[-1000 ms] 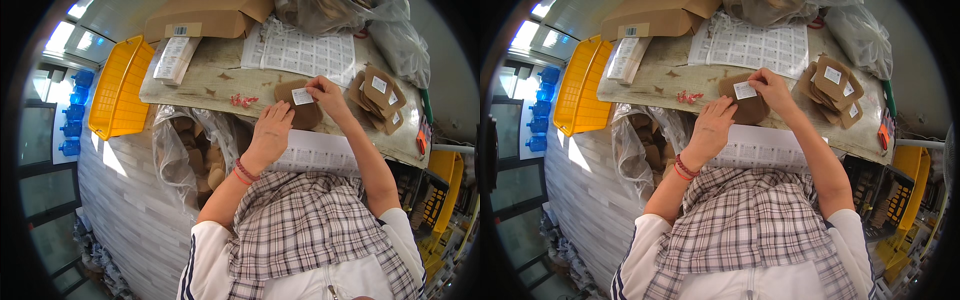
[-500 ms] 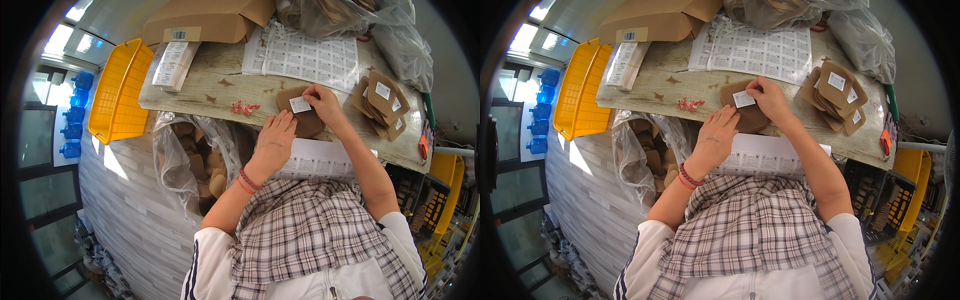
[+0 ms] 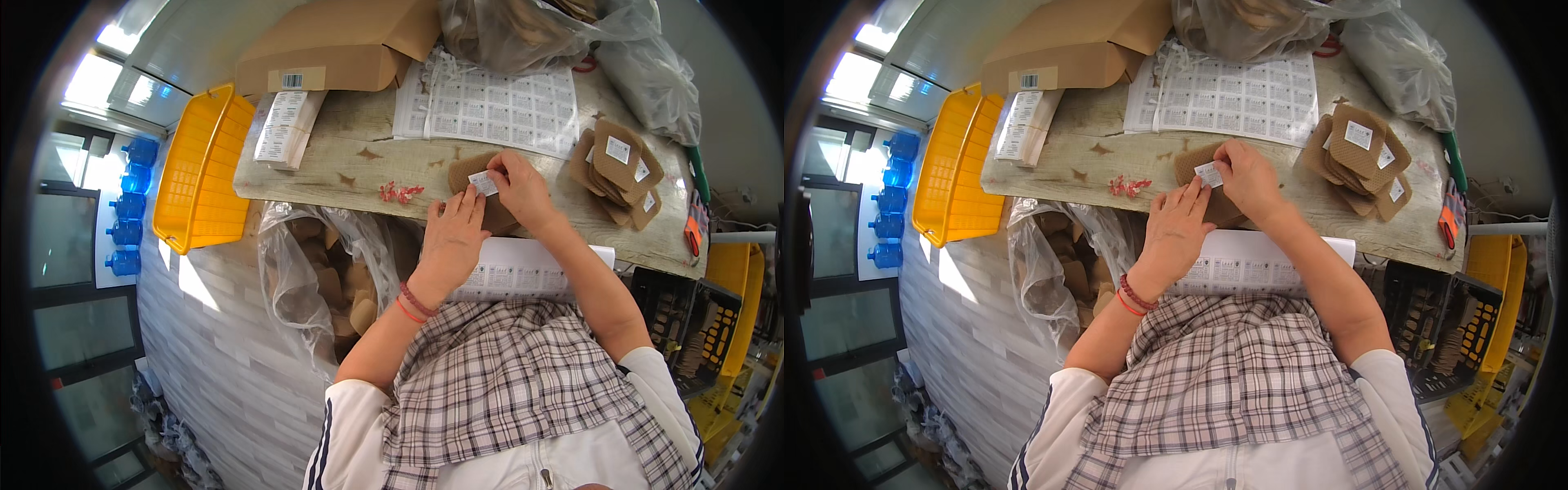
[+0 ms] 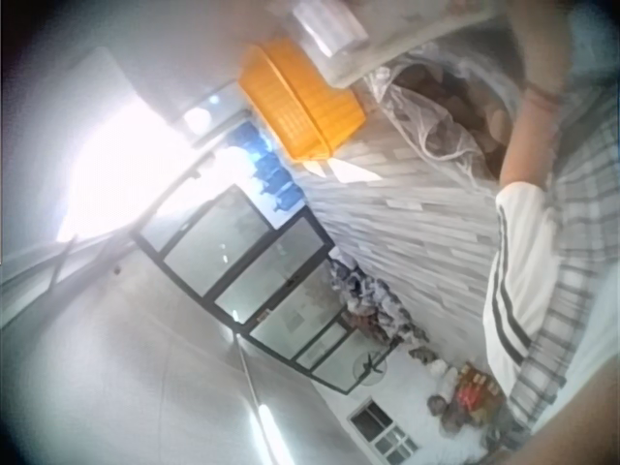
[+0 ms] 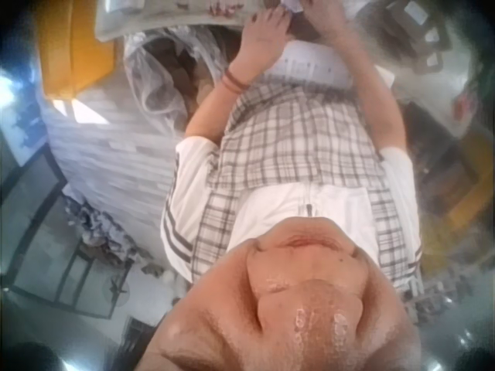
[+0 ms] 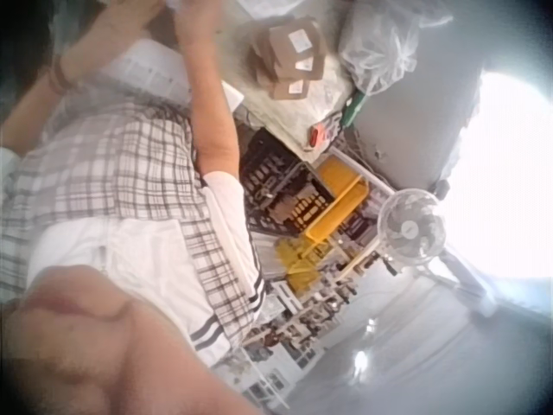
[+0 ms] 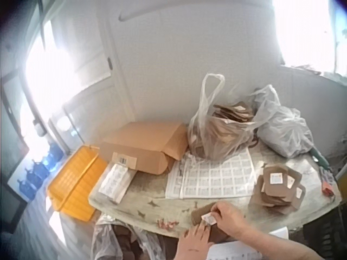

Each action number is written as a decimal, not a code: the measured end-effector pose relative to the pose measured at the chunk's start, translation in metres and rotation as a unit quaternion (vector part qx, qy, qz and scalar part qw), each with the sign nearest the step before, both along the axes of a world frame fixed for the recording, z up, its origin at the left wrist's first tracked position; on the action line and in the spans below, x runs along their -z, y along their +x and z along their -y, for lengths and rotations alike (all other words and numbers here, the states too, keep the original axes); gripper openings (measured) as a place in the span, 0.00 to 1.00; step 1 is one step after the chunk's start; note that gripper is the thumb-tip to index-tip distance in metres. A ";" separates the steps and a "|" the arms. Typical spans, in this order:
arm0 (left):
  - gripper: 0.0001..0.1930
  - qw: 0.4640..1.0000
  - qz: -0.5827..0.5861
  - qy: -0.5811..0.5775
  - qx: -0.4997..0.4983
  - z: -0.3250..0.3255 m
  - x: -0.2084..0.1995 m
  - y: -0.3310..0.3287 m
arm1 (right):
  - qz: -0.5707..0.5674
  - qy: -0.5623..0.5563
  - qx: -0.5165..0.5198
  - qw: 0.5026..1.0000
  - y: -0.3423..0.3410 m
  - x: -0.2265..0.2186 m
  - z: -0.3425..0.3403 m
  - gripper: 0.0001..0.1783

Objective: The person repeatedly tears individual labels from a continuous roll and affixes them to small brown cardboard packages. They handle the packages one at a time, placing each labeled item into a plastic bag on the table.

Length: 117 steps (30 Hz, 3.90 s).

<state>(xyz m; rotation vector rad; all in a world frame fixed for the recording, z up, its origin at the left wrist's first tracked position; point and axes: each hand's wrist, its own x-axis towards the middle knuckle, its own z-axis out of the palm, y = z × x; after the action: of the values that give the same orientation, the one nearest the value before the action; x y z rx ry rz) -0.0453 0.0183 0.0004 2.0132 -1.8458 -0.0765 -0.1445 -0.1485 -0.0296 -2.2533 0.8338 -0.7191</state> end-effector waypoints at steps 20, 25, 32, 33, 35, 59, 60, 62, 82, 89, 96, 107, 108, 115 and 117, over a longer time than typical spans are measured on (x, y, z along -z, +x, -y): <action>0.30 0.999 0.047 0.006 -0.023 -0.001 0.003 -0.011 | 0.060 -0.127 0.087 0.986 0.003 0.008 -0.001 0.11; 0.30 0.999 0.038 0.002 -0.026 0.001 0.002 -0.013 | 0.062 -0.199 0.072 0.975 0.002 0.013 0.005 0.08; 0.30 0.999 0.016 -0.002 -0.034 -0.001 0.006 -0.013 | 0.149 -0.074 0.027 0.986 -0.003 0.010 -0.007 0.07; 0.30 0.999 0.009 -0.014 -0.038 -0.001 0.007 -0.014 | 0.160 -0.018 0.025 0.987 -0.005 0.010 -0.009 0.07; 0.31 0.998 -0.002 -0.034 -0.044 -0.003 0.008 -0.014 | 0.172 0.032 0.030 0.984 -0.009 0.005 -0.013 0.06; 0.17 0.911 -0.389 0.002 -0.135 -0.074 0.003 0.034 | 0.060 -0.041 -0.054 0.996 -0.040 -0.033 -0.111 0.10; 0.17 0.909 -0.393 -0.004 -0.137 -0.074 0.001 0.033 | 0.058 -0.036 -0.052 0.996 -0.036 -0.031 -0.115 0.10; 0.16 0.903 -0.405 -0.021 -0.141 -0.074 -0.001 0.029 | 0.053 -0.035 -0.051 0.997 -0.031 -0.029 -0.119 0.09; 0.15 0.738 -0.641 0.182 -0.102 -0.066 -0.004 0.065 | 0.149 0.061 -0.120 0.980 -0.029 -0.011 -0.115 0.08; 0.15 0.672 -0.701 0.210 -0.110 -0.062 0.009 0.072 | 0.200 0.194 -0.247 0.928 -0.041 -0.015 -0.102 0.05; 0.13 0.944 -0.307 0.040 -0.115 -0.049 -0.011 0.046 | 0.139 0.372 -0.083 0.914 -0.042 -0.034 -0.032 0.02; 0.18 0.998 -0.034 -0.049 0.015 -0.008 0.004 0.000 | 0.037 0.250 -0.068 0.965 -0.005 0.004 0.019 0.02; 0.18 0.998 -0.035 -0.047 0.013 -0.008 0.005 -0.001 | 0.040 0.251 -0.065 0.965 -0.005 0.006 0.019 0.02; 0.17 0.998 -0.048 -0.038 0.008 -0.009 0.001 0.000 | 0.033 0.203 -0.024 0.978 -0.002 -0.005 0.007 0.04; 0.17 0.998 -0.045 -0.038 0.011 -0.008 0.002 -0.001 | 0.039 0.187 -0.014 0.981 -0.002 -0.005 0.006 0.04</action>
<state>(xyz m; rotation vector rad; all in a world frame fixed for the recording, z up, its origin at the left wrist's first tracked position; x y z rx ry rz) -0.0459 0.0263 -0.0018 1.9076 -1.7875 -0.0990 -0.1465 -0.1541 -0.0251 -1.8859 0.8218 -0.5785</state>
